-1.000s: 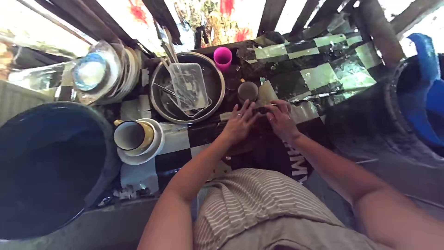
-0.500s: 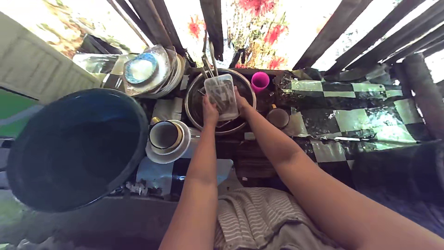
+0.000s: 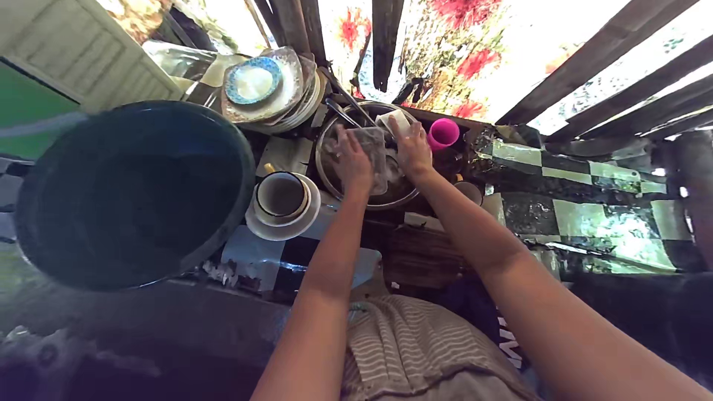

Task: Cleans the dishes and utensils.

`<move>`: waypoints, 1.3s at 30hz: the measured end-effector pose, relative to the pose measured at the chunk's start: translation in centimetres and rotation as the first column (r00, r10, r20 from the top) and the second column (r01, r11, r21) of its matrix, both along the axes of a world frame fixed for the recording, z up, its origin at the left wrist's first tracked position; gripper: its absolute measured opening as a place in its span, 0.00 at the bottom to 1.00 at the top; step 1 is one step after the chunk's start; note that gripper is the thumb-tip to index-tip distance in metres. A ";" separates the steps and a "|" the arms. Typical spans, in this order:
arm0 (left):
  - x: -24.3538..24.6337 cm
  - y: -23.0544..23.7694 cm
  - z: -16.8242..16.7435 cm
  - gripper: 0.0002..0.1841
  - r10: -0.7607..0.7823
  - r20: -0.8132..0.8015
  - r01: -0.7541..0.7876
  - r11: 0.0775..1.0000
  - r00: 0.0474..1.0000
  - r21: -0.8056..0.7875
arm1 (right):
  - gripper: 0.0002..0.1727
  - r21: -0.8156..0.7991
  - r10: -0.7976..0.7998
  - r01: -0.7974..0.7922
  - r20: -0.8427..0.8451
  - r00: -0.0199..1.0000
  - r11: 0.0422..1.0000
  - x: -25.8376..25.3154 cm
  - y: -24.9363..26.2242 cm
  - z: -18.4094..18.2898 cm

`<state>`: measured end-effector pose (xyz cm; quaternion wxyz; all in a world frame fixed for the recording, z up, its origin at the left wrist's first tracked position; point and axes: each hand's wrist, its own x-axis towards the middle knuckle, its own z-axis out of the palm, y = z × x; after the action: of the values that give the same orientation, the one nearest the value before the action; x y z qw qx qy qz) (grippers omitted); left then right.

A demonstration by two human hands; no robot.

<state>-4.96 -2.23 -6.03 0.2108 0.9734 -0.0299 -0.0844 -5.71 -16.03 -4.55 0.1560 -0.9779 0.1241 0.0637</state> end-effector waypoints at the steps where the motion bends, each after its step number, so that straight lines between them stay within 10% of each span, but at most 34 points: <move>1: 0.3 -0.7 0.4 0.28 -0.124 0.089 0.123 0.992 0.988 0.013 | 0.48 -0.004 0.025 -0.025 0.042 0.999 1.000 0.0 0.0 0.5; 6: 2.5 -3.8 -0.9 0.24 -0.608 0.104 0.608 0.793 0.787 0.033 | 0.44 -0.107 0.080 -0.063 0.163 0.983 0.992 -0.1 -0.5 5.2; 13: 6.5 -4.9 -2.6 0.50 -0.569 -0.216 0.607 0.765 0.794 0.215 | 0.49 -0.160 0.084 -0.056 0.174 0.981 0.986 1.5 -2.0 5.9; 21: 6.8 -2.7 -3.7 0.37 -0.585 -0.340 0.677 0.652 0.736 0.342 | 0.46 -0.187 0.205 -0.172 0.172 0.964 0.967 2.5 -0.9 0.1; 30: 4.6 -3.8 -3.5 0.33 -0.291 -0.528 0.538 0.740 0.798 0.404 | 0.23 -0.095 -0.059 0.020 -0.424 0.904 0.995 5.5 -1.3 1.7; 39: 4.9 -0.5 -1.8 0.29 -0.537 -0.391 0.649 0.717 0.747 0.253 | 0.21 0.218 -0.128 0.375 -0.692 0.710 0.901 7.9 -5.0 -1.8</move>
<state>-0.08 -2.70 -7.82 -0.0154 0.9088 -0.2960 -0.2938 2.19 -21.05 -6.30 0.2769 -0.8211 0.2923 0.4046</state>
